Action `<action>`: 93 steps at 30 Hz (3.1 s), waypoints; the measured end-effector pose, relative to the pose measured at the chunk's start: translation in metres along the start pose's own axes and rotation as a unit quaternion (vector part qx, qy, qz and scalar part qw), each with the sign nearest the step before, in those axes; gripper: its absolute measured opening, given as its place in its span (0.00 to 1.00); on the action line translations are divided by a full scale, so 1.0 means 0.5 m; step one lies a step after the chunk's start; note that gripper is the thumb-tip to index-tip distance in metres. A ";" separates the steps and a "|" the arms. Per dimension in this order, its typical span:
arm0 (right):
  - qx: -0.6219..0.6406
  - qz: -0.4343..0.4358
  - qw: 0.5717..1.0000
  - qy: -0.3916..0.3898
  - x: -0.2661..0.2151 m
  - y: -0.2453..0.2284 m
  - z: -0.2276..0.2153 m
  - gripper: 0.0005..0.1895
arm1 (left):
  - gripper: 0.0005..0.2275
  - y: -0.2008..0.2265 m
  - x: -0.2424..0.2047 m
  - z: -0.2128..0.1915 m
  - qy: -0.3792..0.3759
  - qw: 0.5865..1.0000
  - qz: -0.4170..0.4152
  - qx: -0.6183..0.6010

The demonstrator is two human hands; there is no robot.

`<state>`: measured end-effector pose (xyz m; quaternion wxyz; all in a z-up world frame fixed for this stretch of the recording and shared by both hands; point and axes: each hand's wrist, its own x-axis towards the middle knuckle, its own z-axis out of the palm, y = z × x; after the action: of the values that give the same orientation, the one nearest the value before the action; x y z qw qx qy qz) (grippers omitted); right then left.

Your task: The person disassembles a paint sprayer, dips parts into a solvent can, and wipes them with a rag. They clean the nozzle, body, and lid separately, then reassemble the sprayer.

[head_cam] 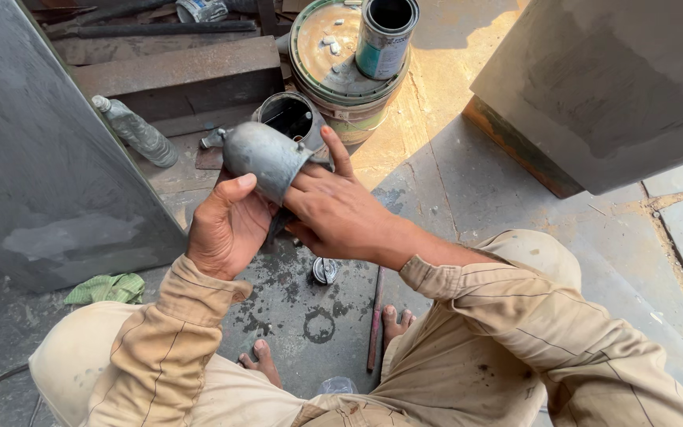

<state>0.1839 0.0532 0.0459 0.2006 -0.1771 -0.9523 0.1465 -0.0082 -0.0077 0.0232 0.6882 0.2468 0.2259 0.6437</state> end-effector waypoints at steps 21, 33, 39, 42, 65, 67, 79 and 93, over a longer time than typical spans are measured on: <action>0.619 0.271 0.707 0.210 -0.008 0.099 -0.052 0.07 | 0.35 0.042 -0.007 -0.012 0.151 0.667 0.258 0.683; 0.194 0.071 0.958 0.199 0.000 0.033 -0.001 0.11 | 0.33 -0.006 -0.018 0.037 0.045 0.573 0.294 0.764; 0.370 0.220 0.870 0.242 0.021 0.037 0.022 0.09 | 0.34 -0.015 -0.022 0.047 0.080 0.465 0.315 0.823; 0.259 0.083 0.936 0.225 0.007 0.031 0.004 0.09 | 0.34 -0.007 -0.022 0.049 0.076 0.510 0.317 0.796; 0.487 0.250 0.816 0.186 -0.018 0.113 -0.044 0.05 | 0.32 0.046 0.012 -0.031 0.159 0.755 0.202 0.604; 0.479 0.256 0.817 0.192 -0.021 0.108 -0.049 0.06 | 0.31 0.048 0.014 -0.037 0.134 0.856 0.156 0.474; 0.448 0.045 0.843 0.294 -0.016 0.054 -0.084 0.09 | 0.29 0.058 0.017 -0.020 0.121 0.990 0.065 -0.045; -0.084 0.007 0.991 -0.100 -0.003 0.019 -0.014 0.05 | 0.24 -0.036 0.025 -0.004 0.099 0.993 -0.042 0.050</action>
<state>0.1911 0.0626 0.0481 0.0880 -0.1848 -0.9752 0.0841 0.0053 0.0040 0.0102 0.6754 0.2059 0.3353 0.6237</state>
